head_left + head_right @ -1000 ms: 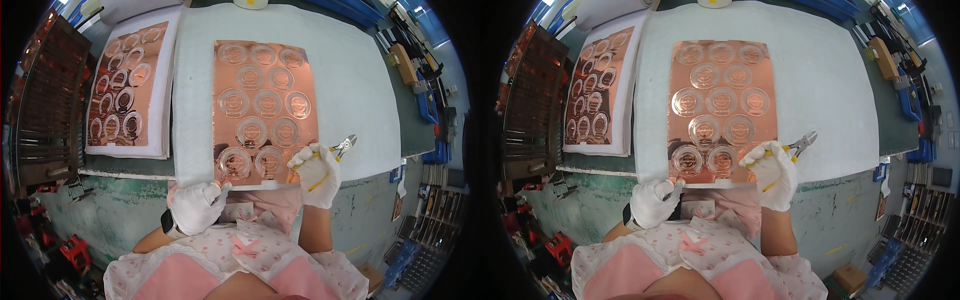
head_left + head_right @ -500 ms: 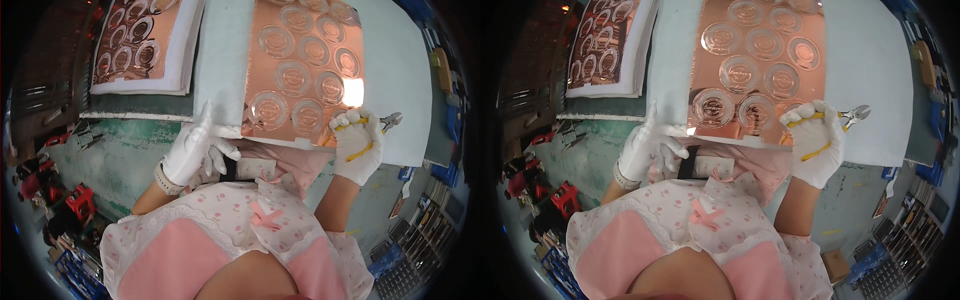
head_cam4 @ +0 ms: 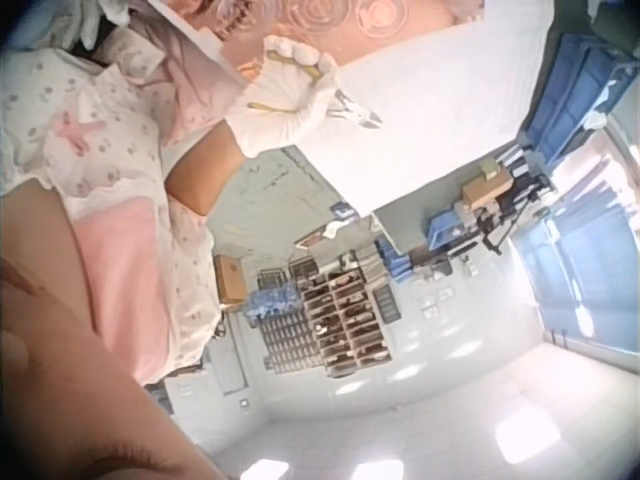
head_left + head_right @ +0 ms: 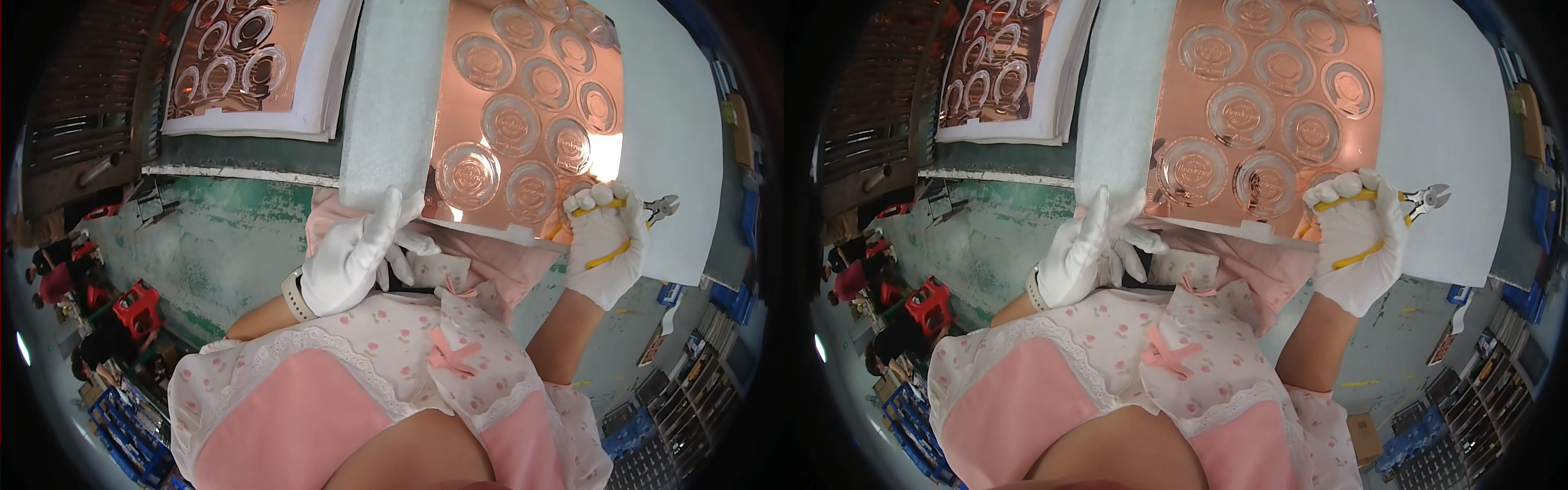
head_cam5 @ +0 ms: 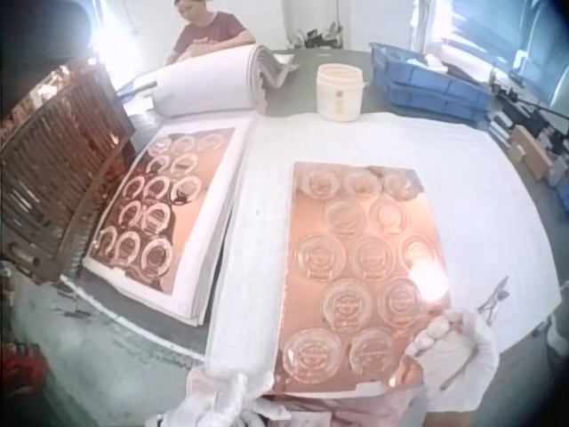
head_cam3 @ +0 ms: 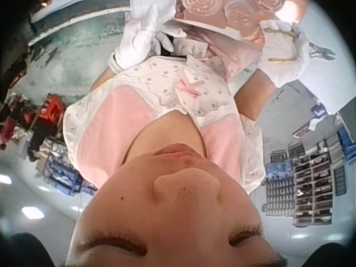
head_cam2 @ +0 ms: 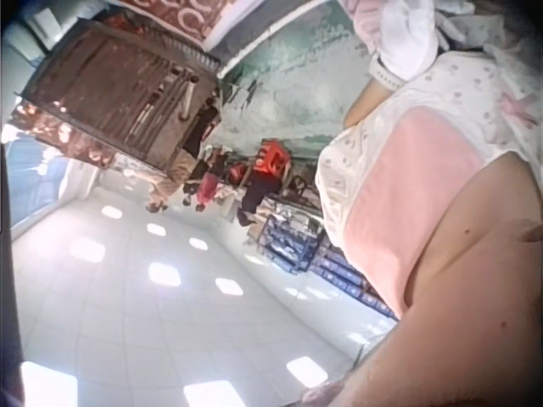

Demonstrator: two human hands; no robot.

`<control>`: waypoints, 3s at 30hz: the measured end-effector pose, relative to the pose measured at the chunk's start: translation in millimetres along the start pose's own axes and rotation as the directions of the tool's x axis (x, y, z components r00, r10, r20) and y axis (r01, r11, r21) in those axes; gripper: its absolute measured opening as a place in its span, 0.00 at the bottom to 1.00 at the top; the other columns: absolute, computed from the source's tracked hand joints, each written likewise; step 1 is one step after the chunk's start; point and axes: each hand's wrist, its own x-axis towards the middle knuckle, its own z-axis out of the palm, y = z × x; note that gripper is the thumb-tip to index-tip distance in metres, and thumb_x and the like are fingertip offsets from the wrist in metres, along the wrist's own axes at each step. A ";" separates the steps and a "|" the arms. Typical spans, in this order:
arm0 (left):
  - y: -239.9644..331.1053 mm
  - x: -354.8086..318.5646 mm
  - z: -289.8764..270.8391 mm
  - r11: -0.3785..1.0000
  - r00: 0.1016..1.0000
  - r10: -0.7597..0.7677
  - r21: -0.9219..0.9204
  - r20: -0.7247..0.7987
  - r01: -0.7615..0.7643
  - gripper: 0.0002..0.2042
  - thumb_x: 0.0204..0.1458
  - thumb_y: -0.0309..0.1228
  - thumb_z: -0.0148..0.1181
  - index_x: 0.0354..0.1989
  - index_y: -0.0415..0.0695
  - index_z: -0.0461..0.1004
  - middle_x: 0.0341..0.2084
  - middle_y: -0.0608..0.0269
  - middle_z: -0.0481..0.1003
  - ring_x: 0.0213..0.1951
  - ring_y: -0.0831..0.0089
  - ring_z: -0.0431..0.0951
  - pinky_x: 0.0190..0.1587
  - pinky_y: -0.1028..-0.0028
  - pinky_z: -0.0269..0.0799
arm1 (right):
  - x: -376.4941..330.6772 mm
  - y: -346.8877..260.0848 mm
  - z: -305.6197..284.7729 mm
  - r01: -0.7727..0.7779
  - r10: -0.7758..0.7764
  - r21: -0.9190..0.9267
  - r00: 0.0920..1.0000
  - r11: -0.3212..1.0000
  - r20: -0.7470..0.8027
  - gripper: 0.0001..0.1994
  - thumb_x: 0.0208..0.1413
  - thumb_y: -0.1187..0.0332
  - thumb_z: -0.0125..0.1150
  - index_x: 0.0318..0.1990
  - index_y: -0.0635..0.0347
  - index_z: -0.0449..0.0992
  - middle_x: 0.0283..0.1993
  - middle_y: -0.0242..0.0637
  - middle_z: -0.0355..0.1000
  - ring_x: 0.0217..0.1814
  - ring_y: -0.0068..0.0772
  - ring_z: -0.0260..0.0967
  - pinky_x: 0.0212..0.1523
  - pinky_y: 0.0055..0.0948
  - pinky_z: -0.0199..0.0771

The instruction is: The person uses pliers to cut circular shapes from a copper foil sheet laid on a white paper backing. They work methodically across the sheet, cutting out each circle and placing the finished sheet into a metal rack.

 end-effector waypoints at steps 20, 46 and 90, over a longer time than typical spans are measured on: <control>67.9 57.8 -1.4 0.975 0.989 -0.150 -0.167 -0.019 0.144 0.22 0.58 0.42 0.48 0.50 0.34 0.68 0.32 0.55 0.77 0.19 0.73 0.77 0.11 0.82 0.63 | -15.7 -22.9 9.0 0.159 -0.161 -0.412 0.986 0.897 0.031 0.12 0.59 0.69 0.48 0.43 0.70 0.68 0.34 0.45 0.69 0.36 0.41 0.68 0.40 0.38 0.69; 190.1 79.8 29.4 -0.348 0.010 0.898 0.727 0.439 -0.592 0.17 0.46 0.20 0.56 0.47 0.43 0.73 0.41 0.58 0.76 0.41 0.65 0.78 0.36 0.72 0.75 | 9.5 -60.6 -17.6 0.091 -0.077 0.166 0.993 0.982 -0.089 0.15 0.55 0.61 0.55 0.39 0.67 0.70 0.35 0.41 0.69 0.37 0.41 0.68 0.36 0.36 0.71; 51.9 14.3 19.5 0.857 0.892 0.327 0.497 -0.313 -0.140 0.11 0.53 0.36 0.60 0.34 0.39 0.78 0.20 0.68 0.76 0.22 0.88 0.71 0.26 0.81 0.68 | -40.7 -31.8 -20.2 -0.058 -0.085 -0.518 0.965 0.853 -0.249 0.10 0.55 0.73 0.51 0.42 0.71 0.66 0.34 0.50 0.72 0.27 0.41 0.73 0.28 0.34 0.76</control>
